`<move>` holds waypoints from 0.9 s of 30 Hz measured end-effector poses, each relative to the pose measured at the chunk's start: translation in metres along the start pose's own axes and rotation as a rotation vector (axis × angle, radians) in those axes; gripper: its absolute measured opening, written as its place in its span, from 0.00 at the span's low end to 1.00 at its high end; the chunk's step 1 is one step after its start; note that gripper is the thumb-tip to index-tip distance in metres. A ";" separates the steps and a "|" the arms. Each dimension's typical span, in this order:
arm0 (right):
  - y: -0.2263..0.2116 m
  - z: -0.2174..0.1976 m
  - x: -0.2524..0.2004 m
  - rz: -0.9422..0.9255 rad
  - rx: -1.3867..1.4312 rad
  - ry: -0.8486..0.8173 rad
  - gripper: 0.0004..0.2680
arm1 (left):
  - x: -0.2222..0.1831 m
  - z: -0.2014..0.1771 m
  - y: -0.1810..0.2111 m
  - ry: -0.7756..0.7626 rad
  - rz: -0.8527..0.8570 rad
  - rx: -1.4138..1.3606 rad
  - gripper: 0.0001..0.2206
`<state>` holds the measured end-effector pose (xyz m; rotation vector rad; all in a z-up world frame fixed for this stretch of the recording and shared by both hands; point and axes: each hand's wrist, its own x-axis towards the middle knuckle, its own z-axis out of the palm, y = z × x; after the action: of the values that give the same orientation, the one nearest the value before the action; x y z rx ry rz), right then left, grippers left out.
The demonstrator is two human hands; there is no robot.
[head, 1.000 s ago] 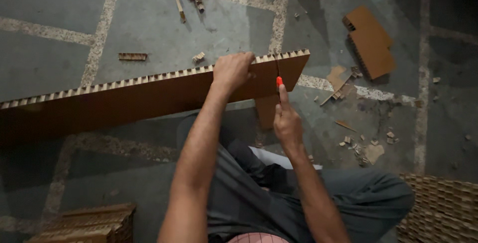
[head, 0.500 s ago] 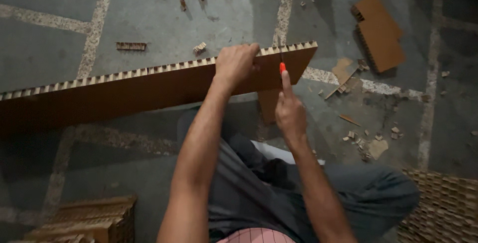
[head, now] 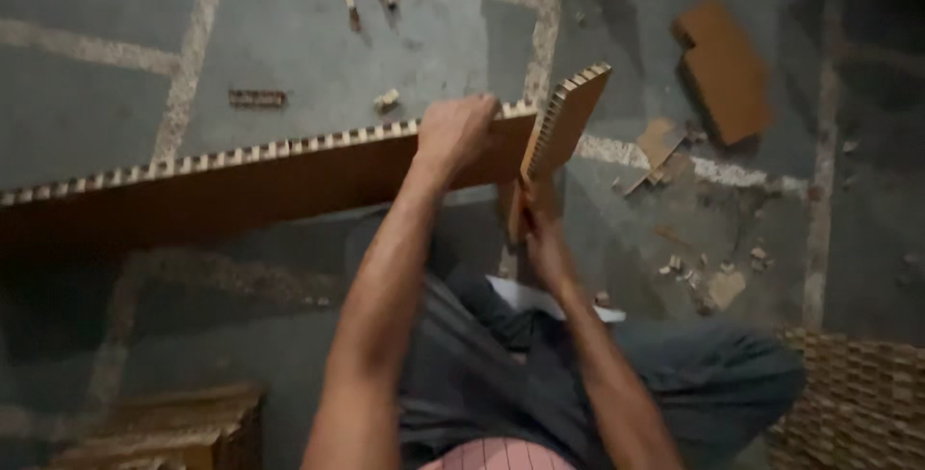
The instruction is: The person cuts sections of a long corrugated board using a box cutter, separates the cut pieces by hand, and then stacks the resulting honeycomb cardboard blocks together on the floor.
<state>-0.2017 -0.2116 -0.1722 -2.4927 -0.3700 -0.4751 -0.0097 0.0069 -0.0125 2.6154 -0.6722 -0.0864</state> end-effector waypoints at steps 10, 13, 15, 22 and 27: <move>0.074 0.055 -0.034 0.977 0.490 0.064 0.25 | -0.052 -0.032 -0.061 -0.053 -0.159 0.058 0.14; 0.063 0.074 -0.005 0.310 0.039 0.405 0.21 | -0.037 -0.019 -0.038 0.047 -0.056 0.034 0.16; 0.057 0.065 -0.003 0.448 0.310 0.447 0.23 | -0.021 -0.013 -0.024 0.059 0.007 0.051 0.18; -0.052 -0.045 0.047 0.622 0.152 0.114 0.25 | -0.003 -0.010 -0.018 0.039 0.017 0.034 0.19; -0.092 -0.053 0.090 0.276 -0.001 0.058 0.25 | -0.003 -0.012 -0.016 0.032 -0.003 0.051 0.19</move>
<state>-0.1674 -0.1549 -0.0500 -2.4746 -0.0017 -0.4325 -0.0027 0.0258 -0.0089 2.6607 -0.6676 -0.0284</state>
